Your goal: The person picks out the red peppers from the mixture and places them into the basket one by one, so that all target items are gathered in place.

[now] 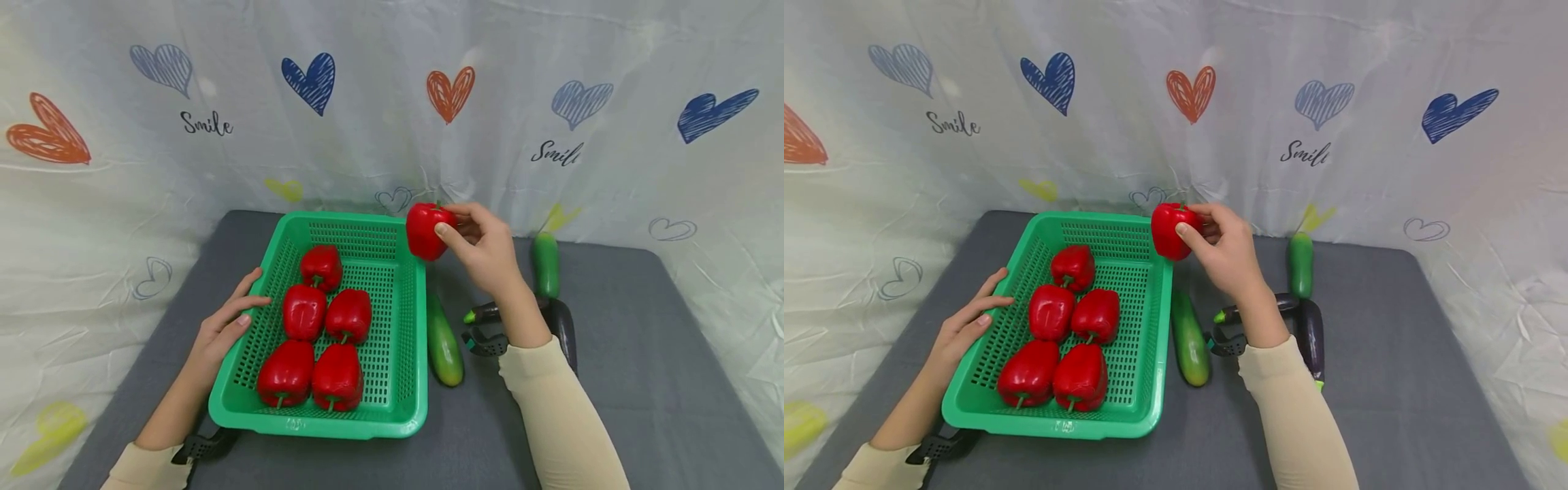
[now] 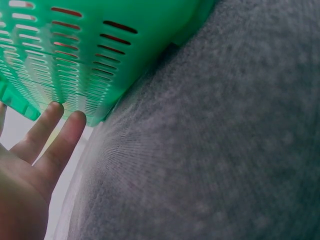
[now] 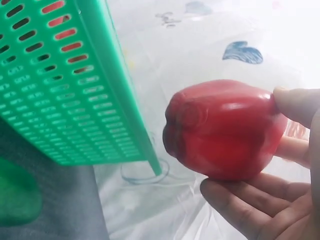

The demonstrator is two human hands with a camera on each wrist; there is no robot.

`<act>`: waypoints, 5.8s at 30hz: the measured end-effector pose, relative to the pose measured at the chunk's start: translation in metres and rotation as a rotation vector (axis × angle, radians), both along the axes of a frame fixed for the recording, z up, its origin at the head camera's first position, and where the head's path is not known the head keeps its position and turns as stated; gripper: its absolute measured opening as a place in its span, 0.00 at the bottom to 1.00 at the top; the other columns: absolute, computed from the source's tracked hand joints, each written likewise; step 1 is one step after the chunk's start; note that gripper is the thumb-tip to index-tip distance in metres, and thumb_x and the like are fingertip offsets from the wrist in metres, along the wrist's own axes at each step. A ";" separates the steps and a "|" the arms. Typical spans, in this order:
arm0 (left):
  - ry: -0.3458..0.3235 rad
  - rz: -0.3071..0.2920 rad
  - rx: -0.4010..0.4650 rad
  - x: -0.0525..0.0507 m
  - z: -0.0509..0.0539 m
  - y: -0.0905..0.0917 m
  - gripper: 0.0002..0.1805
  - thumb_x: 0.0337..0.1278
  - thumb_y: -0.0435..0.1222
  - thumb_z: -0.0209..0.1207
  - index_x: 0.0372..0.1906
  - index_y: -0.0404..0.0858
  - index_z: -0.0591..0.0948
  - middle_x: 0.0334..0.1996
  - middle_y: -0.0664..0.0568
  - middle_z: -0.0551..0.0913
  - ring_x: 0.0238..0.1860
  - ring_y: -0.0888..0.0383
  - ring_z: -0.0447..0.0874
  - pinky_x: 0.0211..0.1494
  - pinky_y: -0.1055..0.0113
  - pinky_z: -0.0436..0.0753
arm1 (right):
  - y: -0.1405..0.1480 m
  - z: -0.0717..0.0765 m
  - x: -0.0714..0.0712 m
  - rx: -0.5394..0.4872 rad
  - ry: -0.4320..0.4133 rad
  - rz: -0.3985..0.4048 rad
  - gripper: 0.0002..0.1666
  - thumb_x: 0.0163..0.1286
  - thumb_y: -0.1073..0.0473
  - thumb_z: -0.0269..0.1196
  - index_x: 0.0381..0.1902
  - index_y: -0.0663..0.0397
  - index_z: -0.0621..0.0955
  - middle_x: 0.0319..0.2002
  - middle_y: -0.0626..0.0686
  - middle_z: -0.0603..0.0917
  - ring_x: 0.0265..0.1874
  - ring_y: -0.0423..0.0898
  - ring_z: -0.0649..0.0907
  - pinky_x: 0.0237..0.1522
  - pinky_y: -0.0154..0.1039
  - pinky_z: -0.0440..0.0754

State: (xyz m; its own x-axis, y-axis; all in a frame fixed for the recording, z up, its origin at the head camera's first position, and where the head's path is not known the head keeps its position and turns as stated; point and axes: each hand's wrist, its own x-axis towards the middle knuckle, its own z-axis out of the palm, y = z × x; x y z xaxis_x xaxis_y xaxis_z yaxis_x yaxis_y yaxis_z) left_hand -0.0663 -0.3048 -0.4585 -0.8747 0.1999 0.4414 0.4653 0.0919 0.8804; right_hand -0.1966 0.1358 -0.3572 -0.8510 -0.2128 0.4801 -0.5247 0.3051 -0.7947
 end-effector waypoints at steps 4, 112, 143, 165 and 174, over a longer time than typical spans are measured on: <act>0.000 0.002 -0.008 0.000 -0.001 -0.001 0.19 0.78 0.20 0.43 0.63 0.17 0.78 0.87 0.36 0.56 0.88 0.50 0.50 0.79 0.68 0.60 | -0.007 0.007 0.001 0.050 -0.057 0.002 0.25 0.78 0.49 0.70 0.65 0.57 0.85 0.55 0.55 0.89 0.49 0.51 0.89 0.51 0.43 0.88; -0.039 0.002 -0.008 0.001 0.001 -0.002 0.19 0.79 0.21 0.43 0.64 0.17 0.77 0.87 0.38 0.55 0.88 0.50 0.48 0.79 0.67 0.60 | -0.133 -0.006 -0.028 0.698 -0.487 0.182 0.16 0.90 0.59 0.48 0.51 0.64 0.80 0.35 0.56 0.79 0.27 0.48 0.76 0.33 0.40 0.75; -0.022 -0.001 -0.007 0.002 -0.001 -0.001 0.19 0.79 0.21 0.43 0.63 0.18 0.78 0.87 0.38 0.56 0.88 0.50 0.49 0.79 0.67 0.60 | -0.125 -0.008 -0.017 0.545 -0.421 0.144 0.28 0.89 0.54 0.53 0.77 0.65 0.73 0.29 0.53 0.80 0.23 0.45 0.75 0.35 0.43 0.78; -0.009 -0.009 -0.009 0.002 -0.002 -0.002 0.19 0.79 0.20 0.42 0.63 0.17 0.77 0.87 0.37 0.55 0.88 0.51 0.49 0.79 0.68 0.59 | -0.083 0.004 0.006 0.438 -0.286 0.267 0.30 0.89 0.52 0.55 0.81 0.59 0.70 0.78 0.59 0.75 0.74 0.56 0.79 0.72 0.51 0.77; -0.036 -0.001 0.003 0.002 0.000 0.000 0.19 0.80 0.21 0.43 0.63 0.18 0.78 0.87 0.39 0.56 0.88 0.52 0.49 0.77 0.69 0.64 | -0.070 0.015 0.020 0.490 -0.161 0.272 0.31 0.88 0.51 0.57 0.81 0.56 0.70 0.77 0.54 0.76 0.71 0.55 0.81 0.70 0.52 0.78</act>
State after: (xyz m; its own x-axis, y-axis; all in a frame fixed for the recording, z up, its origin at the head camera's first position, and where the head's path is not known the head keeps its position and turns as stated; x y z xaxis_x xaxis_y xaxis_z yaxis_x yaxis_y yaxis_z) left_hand -0.0643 -0.3052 -0.4583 -0.8898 0.1995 0.4104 0.4336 0.0891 0.8967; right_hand -0.1763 0.0662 -0.3424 -0.7888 -0.5986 0.1394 -0.5198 0.5289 -0.6708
